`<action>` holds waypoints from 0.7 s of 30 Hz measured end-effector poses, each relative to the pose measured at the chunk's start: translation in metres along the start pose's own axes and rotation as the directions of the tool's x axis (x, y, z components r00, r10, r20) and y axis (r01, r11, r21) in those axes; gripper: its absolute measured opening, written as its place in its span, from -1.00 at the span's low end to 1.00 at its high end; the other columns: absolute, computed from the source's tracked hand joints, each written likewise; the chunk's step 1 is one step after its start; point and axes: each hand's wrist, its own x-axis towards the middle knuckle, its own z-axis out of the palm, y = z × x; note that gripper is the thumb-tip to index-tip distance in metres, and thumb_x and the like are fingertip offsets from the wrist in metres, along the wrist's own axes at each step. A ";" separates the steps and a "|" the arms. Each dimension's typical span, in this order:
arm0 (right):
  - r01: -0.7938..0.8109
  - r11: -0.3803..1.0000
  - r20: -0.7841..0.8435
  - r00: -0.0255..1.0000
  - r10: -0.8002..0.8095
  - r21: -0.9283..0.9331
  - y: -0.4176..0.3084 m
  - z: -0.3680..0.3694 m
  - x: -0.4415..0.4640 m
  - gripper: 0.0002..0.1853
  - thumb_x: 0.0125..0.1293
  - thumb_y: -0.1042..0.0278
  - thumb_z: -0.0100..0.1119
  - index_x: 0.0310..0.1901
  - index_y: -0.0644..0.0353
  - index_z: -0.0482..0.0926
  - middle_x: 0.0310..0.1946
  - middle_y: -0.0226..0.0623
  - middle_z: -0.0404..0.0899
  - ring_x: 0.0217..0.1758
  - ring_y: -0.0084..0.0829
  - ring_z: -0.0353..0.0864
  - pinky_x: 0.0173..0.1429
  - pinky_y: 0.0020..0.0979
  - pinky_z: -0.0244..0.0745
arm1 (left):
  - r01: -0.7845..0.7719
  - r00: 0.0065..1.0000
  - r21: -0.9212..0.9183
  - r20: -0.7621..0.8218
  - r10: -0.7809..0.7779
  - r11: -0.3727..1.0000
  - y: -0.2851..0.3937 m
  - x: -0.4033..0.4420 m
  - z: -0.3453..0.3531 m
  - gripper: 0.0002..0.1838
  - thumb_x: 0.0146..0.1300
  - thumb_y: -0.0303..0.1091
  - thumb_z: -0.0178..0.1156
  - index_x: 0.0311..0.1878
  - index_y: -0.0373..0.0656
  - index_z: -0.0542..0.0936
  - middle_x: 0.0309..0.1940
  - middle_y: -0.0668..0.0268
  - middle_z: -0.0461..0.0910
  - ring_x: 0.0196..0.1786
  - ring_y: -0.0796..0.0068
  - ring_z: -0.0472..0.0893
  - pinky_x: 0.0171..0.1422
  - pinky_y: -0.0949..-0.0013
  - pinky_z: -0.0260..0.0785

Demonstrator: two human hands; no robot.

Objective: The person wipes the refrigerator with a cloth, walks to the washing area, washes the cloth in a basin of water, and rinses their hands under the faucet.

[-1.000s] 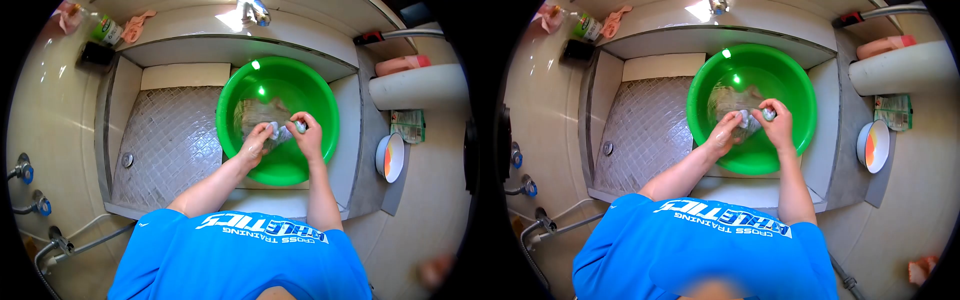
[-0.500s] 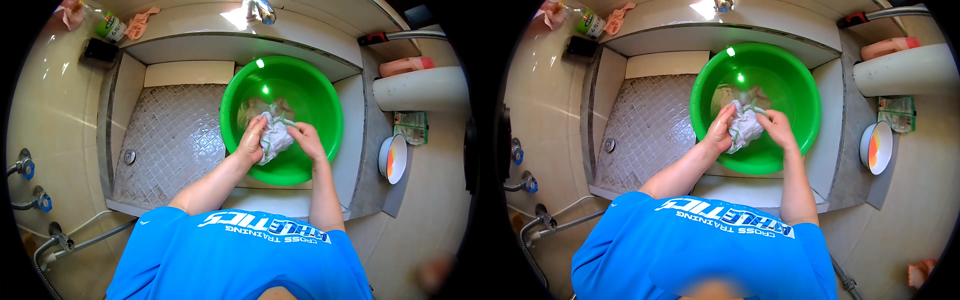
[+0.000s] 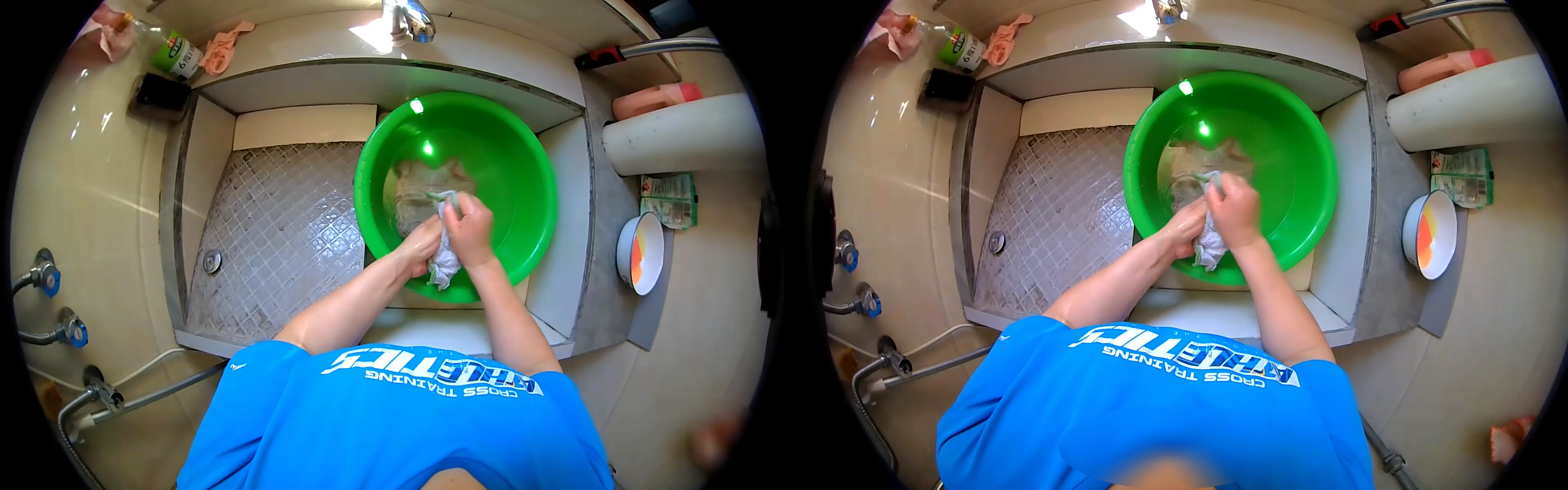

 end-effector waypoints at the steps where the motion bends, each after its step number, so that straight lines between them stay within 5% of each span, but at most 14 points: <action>1: -0.052 0.996 -0.031 0.998 0.050 -0.075 0.008 -0.002 0.001 -0.84 0.04 0.37 0.11 -0.52 0.28 0.41 -0.48 -0.06 0.45 -0.44 -0.05 0.44 -0.37 -0.22 0.37 | -0.076 0.994 -0.124 0.065 0.084 0.989 -0.004 0.003 -0.003 -0.63 0.31 -0.15 -0.15 0.09 -0.14 0.32 -0.16 0.34 0.50 -0.18 0.55 0.53 -0.14 0.42 0.43; 5: 0.027 0.994 -0.080 0.996 -0.036 -0.108 0.028 -0.007 0.004 -0.84 0.05 0.40 0.11 -0.35 0.28 0.44 -0.46 -0.10 0.46 -0.44 -0.11 0.46 -0.36 -0.26 0.37 | -0.098 0.992 -0.159 0.059 0.108 0.982 -0.006 0.010 -0.009 -0.64 0.31 -0.16 -0.15 0.08 -0.13 0.32 -0.12 0.30 0.49 -0.12 0.51 0.52 -0.11 0.38 0.44; 7: -0.131 0.980 -0.061 0.988 0.141 0.152 -0.007 -0.009 0.003 -0.70 0.06 0.42 0.13 -0.13 0.24 0.39 -0.45 -0.15 0.47 -0.42 -0.19 0.48 -0.34 -0.29 0.37 | -0.041 0.999 -0.221 0.005 0.043 0.974 0.004 0.006 -0.008 -0.66 0.31 -0.16 -0.15 0.06 -0.12 0.34 -0.12 0.29 0.49 -0.12 0.50 0.52 -0.12 0.37 0.44; 8: -0.136 0.970 0.073 0.990 0.124 0.201 -0.018 -0.007 0.001 -0.56 0.05 0.45 0.14 0.00 0.19 0.30 -0.44 -0.18 0.49 -0.38 -0.26 0.50 -0.32 -0.32 0.39 | 0.023 0.998 -0.279 -0.043 -0.036 0.960 0.007 0.003 -0.009 -0.67 0.30 -0.17 -0.14 0.04 -0.11 0.36 -0.12 0.27 0.49 -0.12 0.49 0.53 -0.12 0.35 0.45; 9: -0.125 0.950 0.202 0.977 0.068 0.287 -0.040 -0.011 -0.002 -0.65 0.06 0.42 0.14 -0.08 0.20 0.37 -0.41 -0.16 0.50 -0.36 -0.24 0.51 -0.32 -0.33 0.40 | 0.024 0.998 -0.283 -0.050 -0.040 0.959 0.005 0.002 -0.012 -0.67 0.30 -0.17 -0.14 0.04 -0.11 0.36 -0.12 0.27 0.49 -0.12 0.49 0.53 -0.12 0.35 0.45; 11: 0.307 0.909 0.214 0.904 -0.371 0.282 -0.059 -0.001 -0.011 -0.80 0.09 0.37 0.12 -0.24 0.21 0.45 -0.42 -0.16 0.50 -0.38 -0.19 0.51 -0.35 -0.30 0.39 | 0.026 1.000 -0.194 -0.009 -0.028 0.981 0.000 0.001 -0.018 -0.68 0.30 -0.16 -0.14 0.01 -0.11 0.37 -0.13 0.27 0.49 -0.13 0.48 0.53 -0.13 0.35 0.45; 15: 0.228 0.965 0.155 0.957 -0.247 0.129 -0.026 0.008 -0.012 -0.86 0.11 0.32 0.10 -0.40 0.21 0.49 -0.44 -0.14 0.52 -0.40 -0.12 0.50 -0.36 -0.26 0.38 | 0.019 0.993 0.001 0.115 -0.019 1.000 -0.006 0.005 -0.020 -0.69 0.28 -0.14 -0.12 -0.03 -0.10 0.40 -0.16 0.26 0.51 -0.16 0.47 0.55 -0.15 0.34 0.46; 17: -0.106 0.990 0.041 0.994 0.103 0.096 0.001 0.001 0.002 -0.84 0.11 0.30 0.11 -0.44 0.22 0.48 -0.48 -0.12 0.53 -0.41 -0.09 0.51 -0.35 -0.24 0.39 | 0.105 0.989 -0.038 0.106 -0.100 0.994 -0.005 0.007 -0.010 -0.70 0.26 -0.13 -0.10 -0.07 -0.09 0.41 -0.20 0.29 0.53 -0.22 0.48 0.56 -0.17 0.36 0.45; 21: -0.178 0.984 0.047 0.983 0.176 0.032 0.022 -0.009 0.005 -0.85 0.12 0.30 0.10 -0.40 0.21 0.50 -0.47 -0.08 0.53 -0.39 -0.09 0.52 -0.34 -0.25 0.39 | 0.115 0.979 -0.076 0.176 -0.101 0.990 -0.003 0.004 -0.007 -0.72 0.23 -0.18 -0.10 -0.10 -0.10 0.44 -0.24 0.35 0.54 -0.25 0.50 0.56 -0.20 0.39 0.45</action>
